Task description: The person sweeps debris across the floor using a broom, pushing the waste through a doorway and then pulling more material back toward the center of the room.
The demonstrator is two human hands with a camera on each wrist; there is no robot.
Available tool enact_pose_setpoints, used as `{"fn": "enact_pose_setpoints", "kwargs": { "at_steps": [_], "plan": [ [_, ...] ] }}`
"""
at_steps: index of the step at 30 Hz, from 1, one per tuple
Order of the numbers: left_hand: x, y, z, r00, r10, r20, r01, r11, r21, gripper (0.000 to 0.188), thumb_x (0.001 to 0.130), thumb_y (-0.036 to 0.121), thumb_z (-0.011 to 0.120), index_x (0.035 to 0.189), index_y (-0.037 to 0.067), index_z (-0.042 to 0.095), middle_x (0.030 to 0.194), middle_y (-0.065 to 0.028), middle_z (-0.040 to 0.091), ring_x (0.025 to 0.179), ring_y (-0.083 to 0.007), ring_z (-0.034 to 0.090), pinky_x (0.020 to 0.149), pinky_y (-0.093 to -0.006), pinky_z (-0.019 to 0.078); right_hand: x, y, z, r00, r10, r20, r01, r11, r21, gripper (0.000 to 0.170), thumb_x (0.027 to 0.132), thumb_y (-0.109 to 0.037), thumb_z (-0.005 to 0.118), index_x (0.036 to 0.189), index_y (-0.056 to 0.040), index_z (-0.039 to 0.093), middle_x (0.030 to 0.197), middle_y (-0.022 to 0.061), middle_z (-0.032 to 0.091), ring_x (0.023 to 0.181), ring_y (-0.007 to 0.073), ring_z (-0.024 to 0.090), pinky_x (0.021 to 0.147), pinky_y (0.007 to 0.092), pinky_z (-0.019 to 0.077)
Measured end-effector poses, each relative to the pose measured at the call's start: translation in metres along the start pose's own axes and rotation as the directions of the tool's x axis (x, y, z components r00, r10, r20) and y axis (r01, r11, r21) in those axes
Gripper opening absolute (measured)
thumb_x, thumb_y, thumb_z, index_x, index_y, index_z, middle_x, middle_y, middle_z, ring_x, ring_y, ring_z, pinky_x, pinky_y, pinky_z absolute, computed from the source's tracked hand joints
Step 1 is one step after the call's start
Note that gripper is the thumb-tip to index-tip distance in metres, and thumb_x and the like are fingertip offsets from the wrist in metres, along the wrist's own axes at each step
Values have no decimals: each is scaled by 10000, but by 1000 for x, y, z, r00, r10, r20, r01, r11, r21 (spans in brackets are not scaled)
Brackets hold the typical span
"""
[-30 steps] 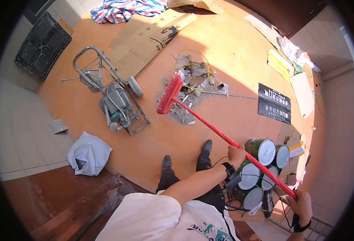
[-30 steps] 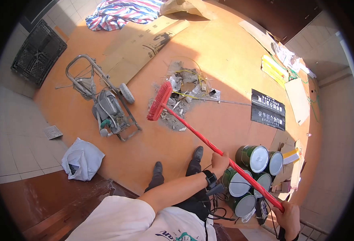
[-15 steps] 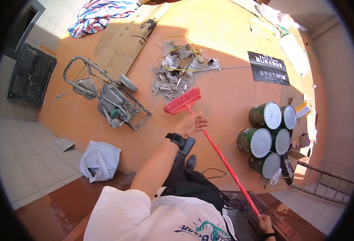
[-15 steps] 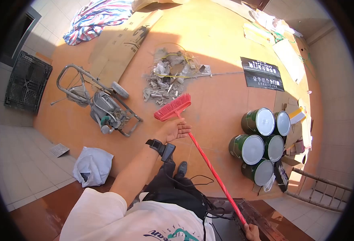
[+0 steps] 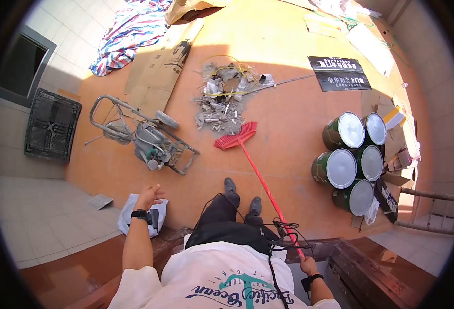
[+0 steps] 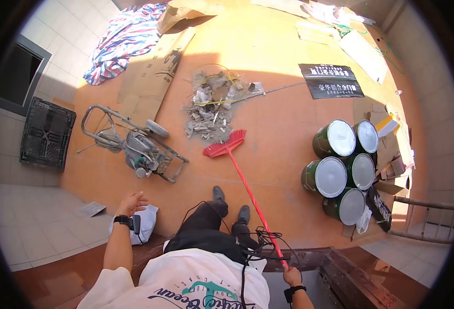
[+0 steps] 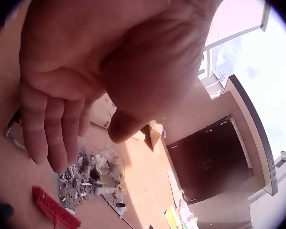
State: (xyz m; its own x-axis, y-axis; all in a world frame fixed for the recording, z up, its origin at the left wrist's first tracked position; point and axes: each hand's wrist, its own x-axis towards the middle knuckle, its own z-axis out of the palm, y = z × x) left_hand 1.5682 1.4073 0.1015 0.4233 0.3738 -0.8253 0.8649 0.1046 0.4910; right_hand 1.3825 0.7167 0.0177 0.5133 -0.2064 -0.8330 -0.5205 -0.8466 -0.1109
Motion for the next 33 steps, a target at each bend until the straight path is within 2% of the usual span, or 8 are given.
{"fn": "enact_pose_setpoints", "kwargs": {
  "at_steps": [6, 11, 19, 22, 24, 26, 31, 33],
  "plan": [
    [7, -27, -63, 988, -126, -87, 132, 990, 58, 399, 906, 266, 487, 1163, -32, 421, 1026, -184, 597, 874, -284, 622, 684, -388, 524, 36, -65, 37, 1000, 15, -22, -13, 997, 76, 588, 863, -501, 429, 762, 36, 645, 792, 295, 591, 843, 453, 571, 759, 487, 456],
    [51, -33, -118, 967, -248, -66, 252, 966, 56, 406, 908, 259, 486, 1181, -31, 408, 1048, -190, 593, 874, -295, 628, 678, -393, 531, 79, -115, 44, 999, 42, -21, -37, 982, 184, 568, 849, -499, 464, 744, 29, 645, 763, 282, 594, 826, 440, 583, 725, 478, 462],
    [107, -28, -189, 941, -335, -39, 331, 939, -95, 334, 911, 256, 477, 1109, 0, 395, 1014, -185, 599, 854, -286, 631, 649, -385, 534, 126, -292, -33, 999, 50, -14, -46, 979, 200, 610, 842, -538, 481, 771, 45, 642, 700, 284, 590, 779, 429, 607, 673, 438, 463],
    [103, -41, -205, 931, -361, -55, 347, 922, -171, 321, 909, 248, 481, 1099, 2, 400, 996, -182, 602, 830, -282, 632, 636, -381, 535, 156, -349, -35, 997, -19, -70, 32, 982, 184, 643, 843, -549, 479, 727, 67, 620, 623, 260, 581, 665, 393, 620, 593, 421, 463],
    [97, -54, -216, 921, -378, -88, 359, 916, -181, 325, 908, 248, 485, 1101, 1, 401, 993, -181, 603, 823, -281, 632, 631, -381, 536, 165, -414, -61, 998, 70, -5, -67, 969, 238, 634, 861, -541, 473, 635, 43, 572, 479, 121, 494, 417, 222, 511, 416, 355, 394],
    [92, -70, -231, 919, -389, -66, 369, 905, -210, 333, 907, 250, 487, 1104, -6, 408, 987, -175, 606, 821, -283, 633, 636, -382, 536, 190, -461, -76, 999, 50, 5, -49, 963, 264, 619, 854, -553, 480, 591, 2, 550, 463, 69, 469, 351, 163, 445, 345, 307, 334],
    [85, -90, -249, 901, -424, -91, 386, 880, -277, 355, 902, 257, 486, 1119, -15, 415, 988, -165, 610, 824, -276, 634, 657, -384, 530, 241, -601, -131, 994, 16, 109, -59, 912, 405, 541, 858, -567, 463, 596, -93, 457, 470, 10, 399, 357, 138, 354, 349, 308, 264],
    [89, -78, -248, 890, -453, -51, 435, 878, -197, 367, 903, 266, 480, 1120, -23, 416, 1004, -168, 606, 846, -270, 631, 667, -374, 524, 247, -659, -162, 990, -59, 127, -5, 892, 453, 510, 862, -552, 470, 603, -114, 432, 479, -2, 386, 362, 120, 332, 350, 295, 247]
  ]
}}
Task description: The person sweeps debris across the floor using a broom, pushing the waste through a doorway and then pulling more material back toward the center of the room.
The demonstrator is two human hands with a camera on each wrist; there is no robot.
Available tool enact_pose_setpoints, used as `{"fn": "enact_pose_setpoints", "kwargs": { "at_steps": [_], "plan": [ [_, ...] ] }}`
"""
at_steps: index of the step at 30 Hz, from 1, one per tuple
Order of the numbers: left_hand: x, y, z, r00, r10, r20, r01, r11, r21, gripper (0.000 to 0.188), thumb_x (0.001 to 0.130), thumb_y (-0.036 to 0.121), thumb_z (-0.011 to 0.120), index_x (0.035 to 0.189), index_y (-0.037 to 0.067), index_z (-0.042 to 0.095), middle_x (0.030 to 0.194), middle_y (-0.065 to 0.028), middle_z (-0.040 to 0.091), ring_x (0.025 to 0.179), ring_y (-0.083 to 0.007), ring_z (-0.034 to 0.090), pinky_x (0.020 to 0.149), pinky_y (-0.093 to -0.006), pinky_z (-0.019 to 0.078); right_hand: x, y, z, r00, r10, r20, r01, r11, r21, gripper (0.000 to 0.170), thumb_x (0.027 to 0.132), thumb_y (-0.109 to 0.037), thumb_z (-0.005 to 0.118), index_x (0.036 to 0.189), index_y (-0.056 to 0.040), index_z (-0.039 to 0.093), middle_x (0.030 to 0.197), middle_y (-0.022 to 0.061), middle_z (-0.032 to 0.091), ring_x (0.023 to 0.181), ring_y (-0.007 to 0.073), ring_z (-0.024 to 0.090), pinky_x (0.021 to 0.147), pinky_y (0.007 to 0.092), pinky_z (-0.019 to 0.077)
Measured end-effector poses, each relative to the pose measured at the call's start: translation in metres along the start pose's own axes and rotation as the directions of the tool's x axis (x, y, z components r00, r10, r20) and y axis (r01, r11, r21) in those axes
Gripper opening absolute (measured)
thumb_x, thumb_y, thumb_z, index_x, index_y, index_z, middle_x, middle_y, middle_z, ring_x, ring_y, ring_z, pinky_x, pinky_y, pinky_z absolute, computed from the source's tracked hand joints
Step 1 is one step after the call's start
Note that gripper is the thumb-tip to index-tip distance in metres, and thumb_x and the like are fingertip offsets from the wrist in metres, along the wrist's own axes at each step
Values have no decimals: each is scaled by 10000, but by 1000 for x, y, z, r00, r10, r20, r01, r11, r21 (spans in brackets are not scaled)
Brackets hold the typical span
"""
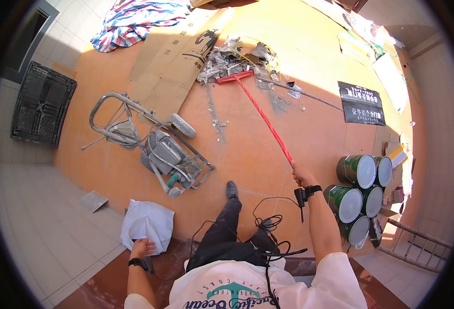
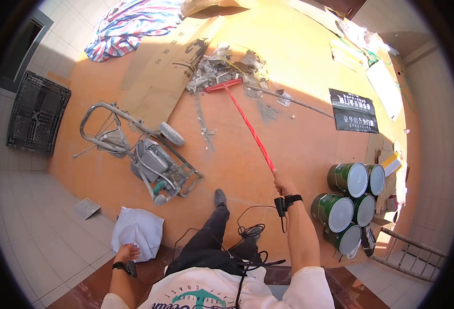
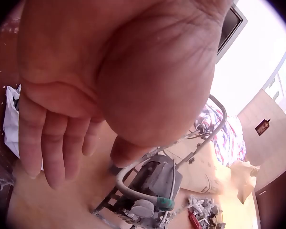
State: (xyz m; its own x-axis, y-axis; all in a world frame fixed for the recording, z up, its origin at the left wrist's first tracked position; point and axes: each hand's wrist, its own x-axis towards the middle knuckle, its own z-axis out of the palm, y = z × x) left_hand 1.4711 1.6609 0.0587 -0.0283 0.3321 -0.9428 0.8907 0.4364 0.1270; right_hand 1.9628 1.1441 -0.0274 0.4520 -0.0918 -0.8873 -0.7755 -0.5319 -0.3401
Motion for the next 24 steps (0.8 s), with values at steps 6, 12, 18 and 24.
{"fn": "enact_pose_setpoints", "kwargs": {
  "at_steps": [6, 12, 18, 24],
  "plan": [
    [7, 35, 19, 984, 171, 47, -169, 985, -43, 375, 899, 275, 484, 1104, -34, 432, 1013, -167, 601, 864, -263, 624, 690, -367, 518, -59, -119, -3, 988, -147, 39, 150, 982, -114, 389, 878, -413, 538, 689, -76, 492, 517, -7, 425, 370, 89, 339, 348, 253, 262],
    [14, 21, 41, 966, 235, 103, -225, 969, -102, 383, 895, 278, 494, 1115, -32, 437, 1000, -164, 599, 839, -250, 619, 684, -366, 517, -107, -161, 4, 959, -248, 137, 261, 962, -81, 304, 880, -310, 568, 703, -72, 506, 537, -24, 440, 391, 61, 364, 368, 215, 307],
    [29, -25, 35, 974, 203, 101, -182, 966, -186, 364, 898, 267, 494, 1107, -27, 443, 994, -165, 601, 805, -249, 621, 642, -350, 522, -159, -197, -10, 951, -275, 140, 287, 955, -73, 265, 885, -286, 564, 755, -63, 508, 562, -37, 445, 422, 33, 378, 378, 172, 313],
    [48, -40, 38, 967, 209, 145, -165, 950, -265, 375, 901, 272, 496, 1117, -29, 440, 988, -164, 596, 809, -267, 623, 642, -359, 528, -210, -210, -29, 931, -363, 49, 363, 896, -256, 342, 904, -346, 514, 741, -46, 500, 529, -17, 420, 380, 47, 351, 340, 196, 291]
  ]
}}
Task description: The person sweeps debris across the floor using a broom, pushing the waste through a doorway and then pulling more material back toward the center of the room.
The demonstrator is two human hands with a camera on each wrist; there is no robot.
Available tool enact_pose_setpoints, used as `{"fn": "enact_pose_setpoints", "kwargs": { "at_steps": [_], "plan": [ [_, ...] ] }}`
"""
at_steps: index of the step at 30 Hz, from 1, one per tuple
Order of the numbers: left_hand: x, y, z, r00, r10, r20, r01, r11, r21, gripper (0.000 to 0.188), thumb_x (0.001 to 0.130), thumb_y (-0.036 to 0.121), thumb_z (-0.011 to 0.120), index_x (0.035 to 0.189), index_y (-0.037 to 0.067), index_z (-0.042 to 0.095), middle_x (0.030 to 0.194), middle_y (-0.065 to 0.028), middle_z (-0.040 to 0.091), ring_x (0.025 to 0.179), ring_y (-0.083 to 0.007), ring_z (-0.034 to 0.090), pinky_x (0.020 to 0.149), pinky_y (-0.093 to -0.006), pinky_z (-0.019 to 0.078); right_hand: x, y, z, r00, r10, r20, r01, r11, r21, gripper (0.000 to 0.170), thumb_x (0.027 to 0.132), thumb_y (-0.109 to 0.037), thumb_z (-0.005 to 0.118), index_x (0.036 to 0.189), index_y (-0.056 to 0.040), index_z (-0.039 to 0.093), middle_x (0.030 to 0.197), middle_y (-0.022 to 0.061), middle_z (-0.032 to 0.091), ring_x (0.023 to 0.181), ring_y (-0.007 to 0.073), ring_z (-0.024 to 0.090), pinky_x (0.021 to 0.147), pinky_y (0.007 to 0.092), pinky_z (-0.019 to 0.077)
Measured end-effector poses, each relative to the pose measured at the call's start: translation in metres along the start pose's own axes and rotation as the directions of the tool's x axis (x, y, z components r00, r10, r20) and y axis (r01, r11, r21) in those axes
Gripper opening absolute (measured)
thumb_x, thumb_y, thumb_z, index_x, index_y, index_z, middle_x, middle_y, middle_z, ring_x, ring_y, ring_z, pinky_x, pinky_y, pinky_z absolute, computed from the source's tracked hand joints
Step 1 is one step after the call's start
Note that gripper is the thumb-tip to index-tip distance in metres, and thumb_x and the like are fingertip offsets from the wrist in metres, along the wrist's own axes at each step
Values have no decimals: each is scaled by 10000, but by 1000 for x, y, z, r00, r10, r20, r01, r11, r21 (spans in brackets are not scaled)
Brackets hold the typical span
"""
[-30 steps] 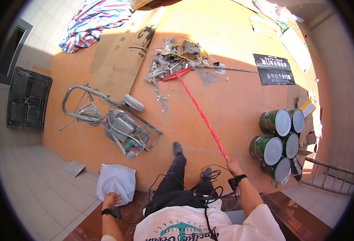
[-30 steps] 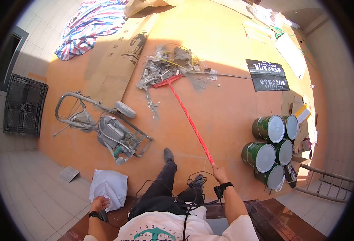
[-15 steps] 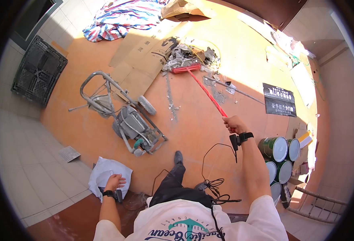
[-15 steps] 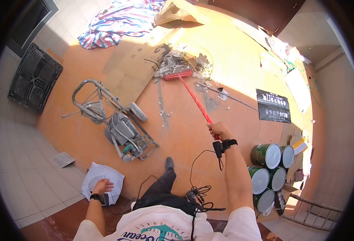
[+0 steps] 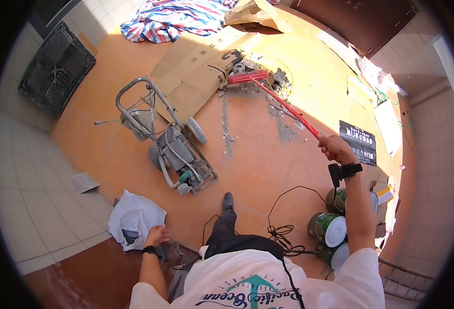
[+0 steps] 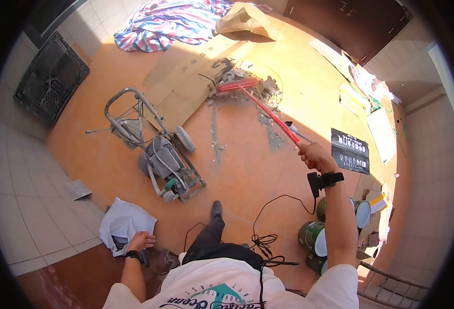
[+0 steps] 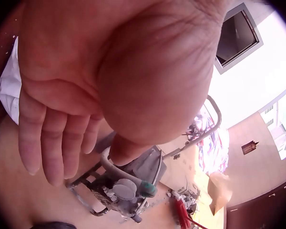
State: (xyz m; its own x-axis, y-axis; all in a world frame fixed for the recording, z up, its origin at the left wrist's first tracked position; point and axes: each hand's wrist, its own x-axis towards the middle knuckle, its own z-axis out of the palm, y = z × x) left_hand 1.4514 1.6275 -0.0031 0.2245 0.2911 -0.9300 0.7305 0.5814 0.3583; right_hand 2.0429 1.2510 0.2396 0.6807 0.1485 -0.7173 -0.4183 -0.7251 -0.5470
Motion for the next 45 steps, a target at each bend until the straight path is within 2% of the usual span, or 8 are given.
{"fn": "enact_pose_setpoints", "kwargs": {
  "at_steps": [24, 27, 29, 30, 37, 39, 42, 45],
  "plan": [
    [-40, -51, -43, 988, -127, -91, 150, 927, 344, 409, 910, 265, 479, 1176, -34, 398, 1051, -186, 581, 877, -289, 621, 655, -368, 534, -359, 580, 129, 972, 229, 53, -234, 960, 153, 514, 901, -435, 464, 598, -28, 545, 514, -10, 452, 488, 88, 458, 450, 251, 344],
    [-58, -50, -38, 987, -127, -98, 155, 916, 371, 398, 910, 260, 480, 1172, -29, 402, 1042, -182, 586, 861, -289, 625, 659, -369, 534, -378, 616, 140, 913, 403, 59, -407, 910, 75, 537, 897, -452, 453, 615, -10, 570, 515, 47, 502, 516, 148, 525, 489, 289, 400],
    [-66, -47, -32, 988, -125, -85, 148, 918, 369, 392, 910, 255, 477, 1169, -29, 402, 1038, -181, 588, 856, -287, 627, 665, -374, 533, -361, 648, 159, 968, 249, -20, -241, 912, -330, 544, 906, -435, 422, 669, 21, 599, 582, 178, 580, 588, 305, 601, 570, 381, 460],
    [-68, -45, -30, 989, -112, -99, 142, 917, 374, 392, 911, 253, 474, 1172, -30, 401, 1040, -182, 589, 859, -287, 627, 672, -376, 532, -349, 644, 166, 957, 288, -34, -277, 875, -397, 590, 894, -477, 373, 753, 34, 632, 760, 286, 582, 827, 454, 563, 739, 487, 447],
    [-85, 3, -25, 988, -41, -147, 101, 898, 428, 381, 910, 256, 473, 1145, -38, 414, 1037, -176, 598, 862, -279, 626, 683, -372, 524, -148, 555, 195, 994, 83, -66, -98, 956, -277, 602, 922, -464, 329, 831, 49, 631, 735, 293, 593, 730, 451, 594, 659, 478, 459],
    [-85, 17, -28, 984, -28, -178, 105, 891, 442, 379, 909, 255, 470, 1135, -44, 418, 1026, -176, 601, 854, -278, 627, 674, -374, 522, -76, 455, 175, 962, 271, 38, -272, 962, 30, 555, 919, -498, 369, 624, -48, 507, 460, 47, 420, 354, 149, 388, 353, 307, 304],
    [-94, 50, -19, 986, -6, -168, 87, 872, 482, 390, 906, 257, 469, 1143, -48, 412, 1038, -182, 599, 844, -279, 630, 643, -361, 526, -27, 346, 143, 981, 162, 107, -176, 976, 132, 558, 904, -529, 387, 614, -58, 470, 450, 12, 375, 347, 123, 357, 333, 297, 277],
    [-75, 79, -12, 991, 32, -133, 31, 896, 442, 392, 906, 256, 461, 1151, -44, 398, 1042, -205, 594, 863, -293, 632, 664, -379, 534, -43, 359, 111, 987, 160, 10, -160, 987, 30, 578, 896, -536, 401, 597, -45, 461, 462, 27, 403, 353, 122, 381, 337, 298, 300]
  ]
}}
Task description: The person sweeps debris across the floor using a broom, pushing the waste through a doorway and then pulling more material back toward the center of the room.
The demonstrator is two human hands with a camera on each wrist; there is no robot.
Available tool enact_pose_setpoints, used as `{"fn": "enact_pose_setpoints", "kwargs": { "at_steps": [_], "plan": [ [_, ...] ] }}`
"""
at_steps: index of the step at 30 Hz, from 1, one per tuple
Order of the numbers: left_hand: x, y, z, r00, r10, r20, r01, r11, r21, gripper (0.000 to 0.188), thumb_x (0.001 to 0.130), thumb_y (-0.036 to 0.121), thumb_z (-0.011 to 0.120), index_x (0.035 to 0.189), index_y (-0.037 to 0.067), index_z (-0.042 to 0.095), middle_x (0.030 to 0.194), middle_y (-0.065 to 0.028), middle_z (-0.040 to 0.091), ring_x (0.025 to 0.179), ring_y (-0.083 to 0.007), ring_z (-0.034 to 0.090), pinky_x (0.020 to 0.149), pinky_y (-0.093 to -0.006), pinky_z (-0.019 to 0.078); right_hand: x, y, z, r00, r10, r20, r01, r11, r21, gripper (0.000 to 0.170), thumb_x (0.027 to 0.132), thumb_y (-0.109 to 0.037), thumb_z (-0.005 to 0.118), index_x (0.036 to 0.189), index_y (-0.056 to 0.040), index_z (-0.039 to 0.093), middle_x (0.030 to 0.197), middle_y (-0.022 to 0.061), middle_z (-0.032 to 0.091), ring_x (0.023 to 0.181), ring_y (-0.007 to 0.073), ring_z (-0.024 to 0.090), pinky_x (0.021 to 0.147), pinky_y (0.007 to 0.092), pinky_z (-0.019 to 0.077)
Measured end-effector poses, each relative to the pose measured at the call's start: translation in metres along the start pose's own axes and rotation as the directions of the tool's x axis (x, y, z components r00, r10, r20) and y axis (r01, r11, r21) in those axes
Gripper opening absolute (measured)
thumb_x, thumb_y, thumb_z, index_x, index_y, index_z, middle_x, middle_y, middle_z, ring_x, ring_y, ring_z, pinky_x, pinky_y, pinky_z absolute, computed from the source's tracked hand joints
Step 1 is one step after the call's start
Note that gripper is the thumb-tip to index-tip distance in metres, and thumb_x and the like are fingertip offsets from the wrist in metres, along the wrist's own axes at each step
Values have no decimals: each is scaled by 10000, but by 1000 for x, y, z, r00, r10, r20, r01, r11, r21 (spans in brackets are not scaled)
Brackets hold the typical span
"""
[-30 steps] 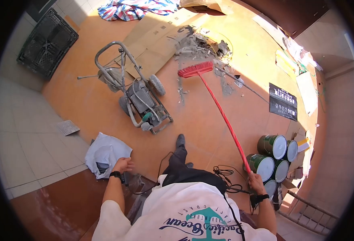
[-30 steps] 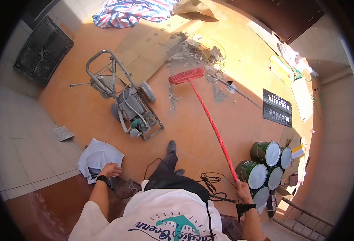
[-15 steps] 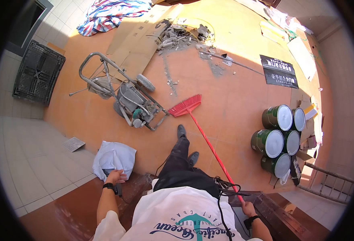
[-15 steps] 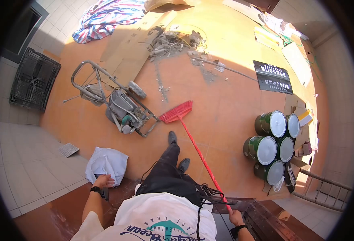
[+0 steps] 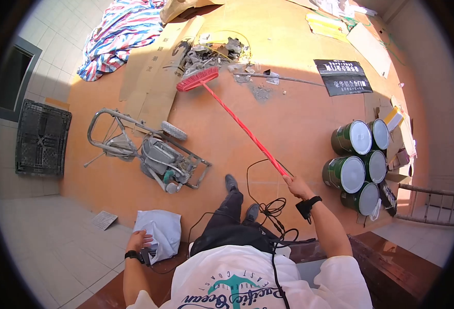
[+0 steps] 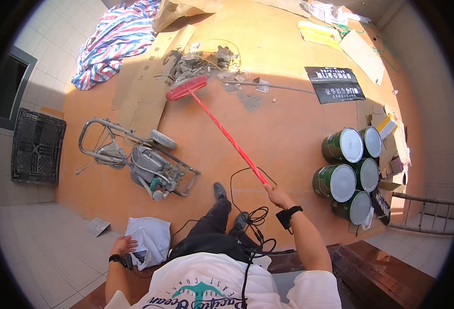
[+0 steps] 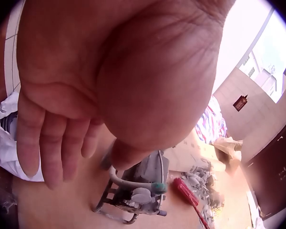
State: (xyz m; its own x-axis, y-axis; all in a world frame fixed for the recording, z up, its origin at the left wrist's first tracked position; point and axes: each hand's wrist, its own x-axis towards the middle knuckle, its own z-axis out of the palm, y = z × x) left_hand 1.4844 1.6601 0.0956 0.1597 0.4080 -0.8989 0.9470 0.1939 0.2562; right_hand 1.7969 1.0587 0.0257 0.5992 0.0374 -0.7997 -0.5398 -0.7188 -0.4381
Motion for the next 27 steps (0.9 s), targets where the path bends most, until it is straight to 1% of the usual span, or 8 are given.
{"fn": "enact_pose_setpoints", "kwargs": {
  "at_steps": [3, 6, 14, 18, 20, 21, 24, 27],
  "plan": [
    [23, 14, 9, 999, -27, 34, 27, 1000, 4, 376, 910, 258, 458, 1140, -34, 397, 1038, -204, 595, 862, -300, 632, 674, -395, 535, -25, 102, -32, 984, -56, -168, 29, 987, -158, 596, 868, -503, 439, 656, 44, 544, 567, 166, 501, 573, 259, 557, 560, 389, 416],
    [57, 22, 24, 996, -33, 82, 31, 999, 17, 359, 914, 257, 455, 1131, -24, 400, 1037, -201, 595, 860, -305, 632, 669, -399, 535, -128, 150, -64, 957, 205, -206, -220, 974, -51, 594, 866, -502, 434, 596, 15, 545, 522, 120, 486, 534, 232, 498, 563, 374, 406],
    [86, 36, 72, 962, -184, 200, 182, 983, 28, 334, 912, 249, 453, 1120, -7, 400, 1049, -221, 584, 897, -331, 617, 711, -440, 532, -294, 300, -107, 862, 470, -192, -433, 878, 203, 590, 880, -493, 443, 591, 9, 550, 541, 40, 487, 557, 135, 471, 563, 305, 394],
    [54, 55, 89, 979, -160, 126, 167, 985, -43, 327, 917, 248, 444, 1116, -8, 397, 1048, -223, 583, 903, -331, 616, 703, -437, 531, -253, 337, -167, 816, 558, -152, -533, 828, 177, 613, 885, -490, 429, 637, 49, 582, 572, 120, 552, 594, 228, 560, 591, 355, 424],
    [42, 51, 94, 983, -151, 103, 160, 984, -80, 340, 919, 259, 444, 1122, -9, 396, 1044, -219, 585, 897, -327, 618, 687, -432, 528, -201, 311, -203, 875, 390, -286, -466, 841, -277, 640, 896, -489, 392, 729, 88, 612, 673, 254, 597, 725, 382, 616, 668, 422, 451],
    [33, 44, 98, 986, -146, 79, 154, 981, -114, 341, 921, 262, 444, 1123, -10, 400, 1045, -215, 586, 894, -325, 618, 683, -432, 526, -188, 296, -224, 890, 386, -242, -445, 850, -281, 657, 903, -492, 358, 820, 106, 617, 777, 340, 571, 858, 466, 572, 757, 456, 447],
    [-9, 21, 121, 985, -164, 49, 170, 971, -169, 348, 925, 268, 433, 1128, -14, 405, 1066, -212, 577, 906, -326, 610, 699, -436, 522, -110, 303, -268, 956, 212, -205, -275, 890, -364, 684, 905, -505, 335, 833, 115, 614, 770, 346, 570, 851, 460, 578, 772, 448, 453],
    [-50, -7, 152, 978, -210, 11, 207, 953, -222, 387, 936, 263, 403, 1195, -25, 388, 1097, -216, 557, 942, -333, 591, 728, -444, 517, -12, 279, -301, 962, 221, -159, -266, 889, -373, 723, 898, -531, 335, 841, 137, 606, 808, 353, 573, 856, 474, 571, 774, 456, 455]
  ]
}}
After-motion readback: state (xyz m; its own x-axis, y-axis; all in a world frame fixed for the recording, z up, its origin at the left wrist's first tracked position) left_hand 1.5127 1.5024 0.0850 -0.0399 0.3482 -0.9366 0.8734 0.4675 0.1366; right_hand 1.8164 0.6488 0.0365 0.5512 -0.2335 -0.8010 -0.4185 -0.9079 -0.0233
